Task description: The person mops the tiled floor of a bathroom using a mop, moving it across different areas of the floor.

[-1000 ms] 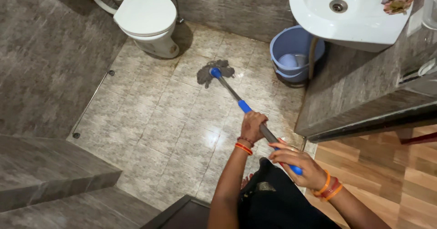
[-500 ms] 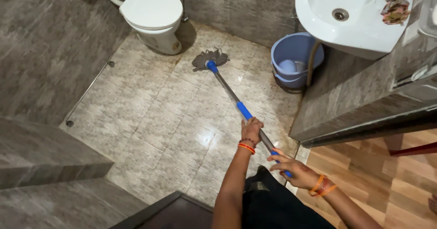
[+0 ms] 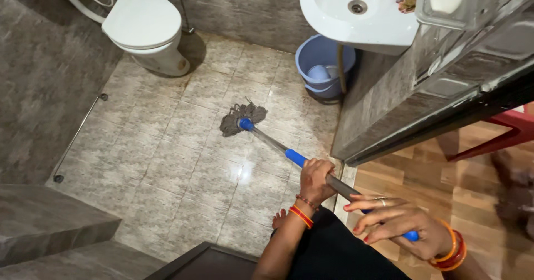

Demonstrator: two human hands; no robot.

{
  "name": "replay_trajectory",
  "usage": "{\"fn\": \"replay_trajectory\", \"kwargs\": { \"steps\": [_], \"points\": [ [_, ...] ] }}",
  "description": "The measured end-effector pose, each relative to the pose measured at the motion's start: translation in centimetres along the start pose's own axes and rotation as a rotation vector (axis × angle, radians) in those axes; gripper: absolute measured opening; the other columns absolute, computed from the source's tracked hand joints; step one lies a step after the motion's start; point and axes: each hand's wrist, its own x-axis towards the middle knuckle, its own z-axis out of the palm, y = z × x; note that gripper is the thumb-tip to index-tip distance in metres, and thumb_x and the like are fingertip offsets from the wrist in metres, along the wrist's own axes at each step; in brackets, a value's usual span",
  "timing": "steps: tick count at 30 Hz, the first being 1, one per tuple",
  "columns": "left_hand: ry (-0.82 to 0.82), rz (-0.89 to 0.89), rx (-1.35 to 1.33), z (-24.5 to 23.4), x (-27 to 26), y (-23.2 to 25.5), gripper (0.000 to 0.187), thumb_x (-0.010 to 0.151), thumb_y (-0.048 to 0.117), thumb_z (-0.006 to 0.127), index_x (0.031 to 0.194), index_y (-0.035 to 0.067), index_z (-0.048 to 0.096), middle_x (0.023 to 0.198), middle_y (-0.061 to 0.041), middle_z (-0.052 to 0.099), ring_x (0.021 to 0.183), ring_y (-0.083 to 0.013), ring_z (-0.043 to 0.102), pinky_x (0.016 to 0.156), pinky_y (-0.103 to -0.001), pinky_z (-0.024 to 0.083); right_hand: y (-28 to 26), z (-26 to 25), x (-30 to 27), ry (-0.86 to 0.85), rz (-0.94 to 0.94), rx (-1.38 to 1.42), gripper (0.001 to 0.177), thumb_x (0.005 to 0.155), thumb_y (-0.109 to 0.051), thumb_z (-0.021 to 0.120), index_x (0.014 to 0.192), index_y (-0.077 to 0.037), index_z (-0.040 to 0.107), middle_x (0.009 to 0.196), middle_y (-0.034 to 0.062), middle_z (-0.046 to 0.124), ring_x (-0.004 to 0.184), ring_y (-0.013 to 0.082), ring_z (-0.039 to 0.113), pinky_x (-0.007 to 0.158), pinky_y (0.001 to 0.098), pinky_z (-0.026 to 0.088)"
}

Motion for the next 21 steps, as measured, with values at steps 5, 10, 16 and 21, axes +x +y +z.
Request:
{"fn": "replay_trajectory", "kwargs": {
  "steps": [5,10,16,21],
  "points": [
    [0.069,0.027,-0.01,0.7,-0.4,-2.0,0.014,0.075,0.006,0.069,0.088,0.008,0.065,0.079,-0.01,0.065,0.078,-0.0327,0.061,0.076,-0.044,0.044,2.0,1.1,-0.4,-0.021,0.064,0.052,0.029,0.094,-0.004,0.054,0.098,-0.006,0.083,0.115,0.0143,0.081,0.137,0.0511,0.059,0.115,0.0636,0.041],
    [0.087,0.013,0.011,-0.1,-0.2,-6.3,0.013,0.078,0.002,0.067,0.09,0.008,0.064,0.083,-0.011,0.065,0.083,-0.0334,0.063,0.083,-0.045,0.047,4.9,2.6,1.8,-0.029,0.12,-0.002,0.026,0.092,0.002,0.058,0.098,-0.006,0.082,0.116,0.012,0.08,0.14,0.0468,0.057,0.121,0.0646,0.03],
    [-0.061,-0.058,0.114,-2.5,-0.1,-14.3,0.023,0.068,0.006,0.073,0.09,0.011,0.066,0.085,-0.01,0.065,0.094,-0.0325,0.064,0.107,-0.055,0.044,10.5,5.2,6.1,-0.1,0.169,-0.063,0.037,0.077,0.011,0.061,0.105,-0.006,0.078,0.127,0.0115,0.073,0.147,0.0438,0.043,0.121,0.0611,0.025],
    [-0.213,-0.187,0.293,-2.5,-1.2,-24.1,0.03,0.063,0.013,0.081,0.091,0.016,0.07,0.104,-0.011,0.066,0.115,-0.0323,0.06,0.105,-0.063,0.039,17.8,7.9,8.7,-0.269,0.307,-0.221,0.042,0.07,0.014,0.064,0.104,-0.008,0.076,0.135,0.0078,0.064,0.151,0.0378,0.034,0.115,0.0472,0.037]
  ]
}}
